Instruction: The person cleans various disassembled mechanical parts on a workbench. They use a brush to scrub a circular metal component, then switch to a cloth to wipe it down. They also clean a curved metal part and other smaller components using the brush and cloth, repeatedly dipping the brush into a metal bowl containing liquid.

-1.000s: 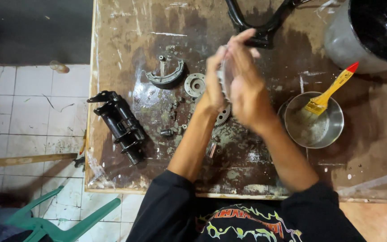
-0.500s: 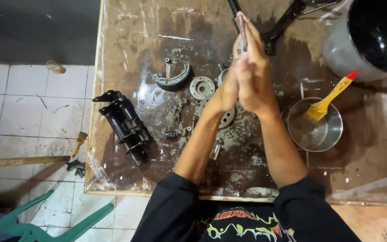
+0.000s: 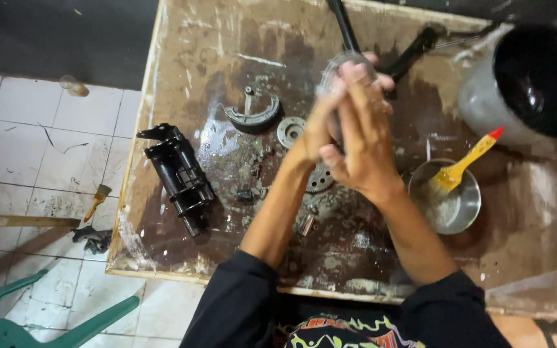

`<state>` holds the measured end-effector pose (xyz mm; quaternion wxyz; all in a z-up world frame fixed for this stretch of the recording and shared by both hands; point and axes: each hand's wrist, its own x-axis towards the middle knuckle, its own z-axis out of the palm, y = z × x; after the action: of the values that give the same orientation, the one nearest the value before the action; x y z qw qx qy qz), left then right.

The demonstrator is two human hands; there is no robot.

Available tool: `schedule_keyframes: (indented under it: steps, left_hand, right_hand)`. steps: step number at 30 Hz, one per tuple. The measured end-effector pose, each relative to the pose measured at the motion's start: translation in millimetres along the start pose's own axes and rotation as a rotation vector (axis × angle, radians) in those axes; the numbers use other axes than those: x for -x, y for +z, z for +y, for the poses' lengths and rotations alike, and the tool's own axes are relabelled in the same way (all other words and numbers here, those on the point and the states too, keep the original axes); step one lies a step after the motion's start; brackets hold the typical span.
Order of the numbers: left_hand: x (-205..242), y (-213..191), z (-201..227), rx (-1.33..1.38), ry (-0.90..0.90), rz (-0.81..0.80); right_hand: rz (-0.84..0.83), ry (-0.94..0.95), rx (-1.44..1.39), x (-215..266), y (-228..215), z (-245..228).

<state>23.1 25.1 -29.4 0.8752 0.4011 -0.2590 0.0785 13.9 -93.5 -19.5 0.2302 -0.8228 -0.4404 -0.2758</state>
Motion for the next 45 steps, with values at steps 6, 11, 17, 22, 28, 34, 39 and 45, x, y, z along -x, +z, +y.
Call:
schedule_keyframes:
  steps: [6,11,17,22,28,34,39,45]
  left_hand:
    - [15,-17,-36,-0.348,-0.237,-0.093]
    - [5,-2,7,-0.074,-0.125,0.024]
    - [8,-5,10,-0.121,-0.138,-0.072]
    - [25,-12,-19,-0.342,-0.283,-0.18]
    - [8,36,-17,-0.125,-0.183,-0.024]
    - [12,26,-63,0.085,-0.1,0.049]
    - [8,43,-49,0.112,-0.183,0.095]
    - [11,42,-52,0.234,-0.225,0.118]
  right_hand:
    - [0.063,0.252,-0.04,-8,-14,35]
    - [0.12,0.13,-0.089,28,8,-5]
    - [0.157,0.138,-0.095,35,0,-3]
    - [0.233,0.294,-0.003,4,-20,15]
    - [0.305,0.22,-0.325,12,-12,-9]
    - [0.216,0.179,-0.194,-5,-31,30]
    - [0.19,0.276,-0.199,5,-40,-1]
    - [0.197,0.188,-0.127,12,-42,18]
